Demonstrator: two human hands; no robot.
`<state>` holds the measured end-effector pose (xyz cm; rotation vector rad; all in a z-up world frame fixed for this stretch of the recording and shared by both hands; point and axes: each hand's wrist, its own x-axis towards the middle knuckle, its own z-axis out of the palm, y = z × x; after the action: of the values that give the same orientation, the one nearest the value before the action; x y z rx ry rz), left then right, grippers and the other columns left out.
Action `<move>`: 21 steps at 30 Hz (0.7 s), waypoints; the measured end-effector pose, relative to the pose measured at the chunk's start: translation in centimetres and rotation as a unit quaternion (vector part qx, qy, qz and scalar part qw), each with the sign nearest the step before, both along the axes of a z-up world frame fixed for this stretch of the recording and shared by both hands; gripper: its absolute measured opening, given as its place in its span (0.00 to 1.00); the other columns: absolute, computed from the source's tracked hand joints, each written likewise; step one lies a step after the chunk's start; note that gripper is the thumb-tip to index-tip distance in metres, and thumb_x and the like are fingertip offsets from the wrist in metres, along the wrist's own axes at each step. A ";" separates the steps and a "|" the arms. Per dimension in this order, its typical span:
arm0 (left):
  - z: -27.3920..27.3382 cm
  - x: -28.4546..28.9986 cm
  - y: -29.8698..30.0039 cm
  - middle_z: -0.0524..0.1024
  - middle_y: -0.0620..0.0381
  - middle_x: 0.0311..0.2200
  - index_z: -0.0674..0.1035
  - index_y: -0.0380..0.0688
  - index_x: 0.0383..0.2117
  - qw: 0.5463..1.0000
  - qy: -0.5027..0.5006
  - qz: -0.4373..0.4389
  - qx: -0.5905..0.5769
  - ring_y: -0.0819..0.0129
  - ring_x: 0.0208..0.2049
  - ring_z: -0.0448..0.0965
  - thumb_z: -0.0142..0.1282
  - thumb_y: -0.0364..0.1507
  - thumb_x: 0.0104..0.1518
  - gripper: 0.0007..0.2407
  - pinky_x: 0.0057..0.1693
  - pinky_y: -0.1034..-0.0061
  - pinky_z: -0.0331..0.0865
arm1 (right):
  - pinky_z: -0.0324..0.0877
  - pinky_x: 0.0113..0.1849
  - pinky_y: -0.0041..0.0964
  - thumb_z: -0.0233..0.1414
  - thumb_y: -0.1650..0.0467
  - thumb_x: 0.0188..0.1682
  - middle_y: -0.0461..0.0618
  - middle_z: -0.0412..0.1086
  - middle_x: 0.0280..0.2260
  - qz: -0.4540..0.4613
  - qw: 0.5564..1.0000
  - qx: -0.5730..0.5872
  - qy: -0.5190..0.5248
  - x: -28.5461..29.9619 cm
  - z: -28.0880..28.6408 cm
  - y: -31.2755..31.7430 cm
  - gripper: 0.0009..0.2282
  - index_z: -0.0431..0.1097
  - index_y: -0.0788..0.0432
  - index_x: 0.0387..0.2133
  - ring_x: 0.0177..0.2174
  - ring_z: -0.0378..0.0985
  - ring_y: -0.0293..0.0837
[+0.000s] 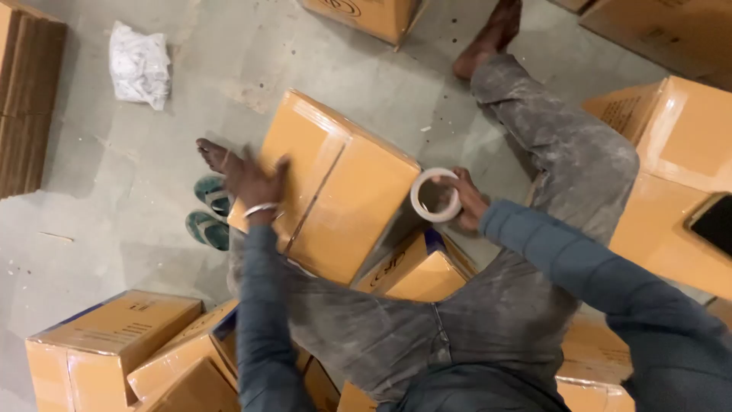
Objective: Packing objects into cardboard boxes with foam padding and sealing them with tape.
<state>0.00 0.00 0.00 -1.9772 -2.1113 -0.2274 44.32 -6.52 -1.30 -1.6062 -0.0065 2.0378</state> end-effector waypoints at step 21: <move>9.1 3.3 1.5 0.69 0.30 0.62 0.71 0.29 0.61 0.978 -0.201 0.032 0.039 0.37 0.58 0.73 0.58 0.47 0.65 0.30 0.59 0.55 0.69 | 0.76 0.48 0.51 0.56 0.73 0.49 0.49 0.59 0.58 0.200 0.923 0.305 0.124 -23.2 -3.4 26.7 0.36 0.44 0.39 0.69 0.52 0.69 0.46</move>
<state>3.27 1.51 9.13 -1.9410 -2.3539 -0.7417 21.11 20.18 -4.74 -1.0027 -0.8545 2.2124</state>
